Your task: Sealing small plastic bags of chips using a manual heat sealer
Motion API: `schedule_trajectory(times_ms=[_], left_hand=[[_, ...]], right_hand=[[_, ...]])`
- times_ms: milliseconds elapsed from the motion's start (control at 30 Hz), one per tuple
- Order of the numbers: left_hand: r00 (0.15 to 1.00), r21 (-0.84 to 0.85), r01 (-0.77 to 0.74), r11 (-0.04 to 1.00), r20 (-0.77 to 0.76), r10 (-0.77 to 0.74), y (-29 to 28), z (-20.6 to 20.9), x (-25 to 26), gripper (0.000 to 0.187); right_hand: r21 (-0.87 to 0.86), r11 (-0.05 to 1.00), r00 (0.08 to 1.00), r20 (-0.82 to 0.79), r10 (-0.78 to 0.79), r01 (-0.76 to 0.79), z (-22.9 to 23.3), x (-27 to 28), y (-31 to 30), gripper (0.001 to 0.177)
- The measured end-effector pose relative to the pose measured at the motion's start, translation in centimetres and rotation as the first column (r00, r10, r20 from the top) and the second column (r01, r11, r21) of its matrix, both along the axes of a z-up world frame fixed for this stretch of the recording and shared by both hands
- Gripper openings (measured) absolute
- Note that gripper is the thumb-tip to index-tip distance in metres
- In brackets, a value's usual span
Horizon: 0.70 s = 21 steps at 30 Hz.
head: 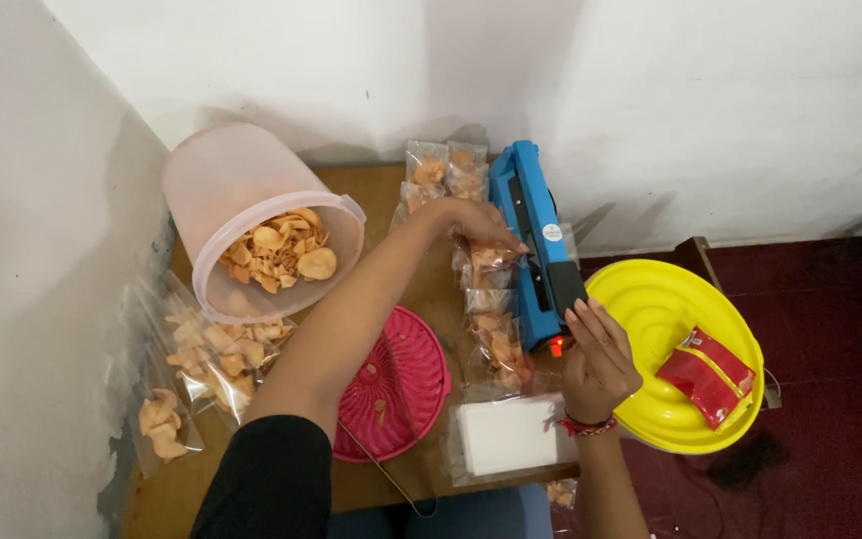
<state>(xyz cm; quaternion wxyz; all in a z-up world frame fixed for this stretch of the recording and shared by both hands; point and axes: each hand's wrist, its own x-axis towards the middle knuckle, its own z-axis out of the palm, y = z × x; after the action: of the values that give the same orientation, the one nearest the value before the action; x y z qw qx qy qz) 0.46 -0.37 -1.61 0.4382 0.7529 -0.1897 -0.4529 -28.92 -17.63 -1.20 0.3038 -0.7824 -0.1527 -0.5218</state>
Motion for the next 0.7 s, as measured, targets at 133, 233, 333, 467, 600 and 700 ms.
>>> schedule_trajectory(times_ms=[133,233,333,467,600,700], left_hand=[[1.0,-0.013,-0.014,1.0,-0.002,0.014,0.5,3.3,-1.3,0.038],[0.999,-0.025,-0.009,1.0,-0.049,0.008,0.5,2.3,-1.5,0.038],[0.999,-0.006,-0.015,1.0,-0.03,0.014,0.3,1.7,-1.5,0.038],[0.999,-0.016,-0.023,1.0,-0.033,0.023,-0.2,-0.1,-0.3,0.037],[0.999,-0.02,-0.029,0.999,-0.027,0.029,0.4,3.0,-1.6,0.042],[0.999,-0.024,-0.04,0.999,-0.034,0.039,-0.2,-0.5,-0.3,0.042]], right_hand=[[0.001,1.0,1.0,0.017,-0.004,0.004,-0.2,0.1,0.0,0.033],[0.006,1.0,1.0,0.003,-0.007,0.007,-0.1,-0.1,0.1,0.032],[0.012,1.0,0.999,0.044,0.0,0.0,0.3,0.2,0.3,0.033],[0.015,1.0,0.998,0.065,0.014,-0.014,0.4,0.4,0.4,0.035],[0.01,1.0,0.998,0.067,0.019,-0.019,0.7,0.3,0.5,0.036],[0.018,0.999,0.997,0.072,0.026,-0.028,0.6,0.3,0.5,0.035]])
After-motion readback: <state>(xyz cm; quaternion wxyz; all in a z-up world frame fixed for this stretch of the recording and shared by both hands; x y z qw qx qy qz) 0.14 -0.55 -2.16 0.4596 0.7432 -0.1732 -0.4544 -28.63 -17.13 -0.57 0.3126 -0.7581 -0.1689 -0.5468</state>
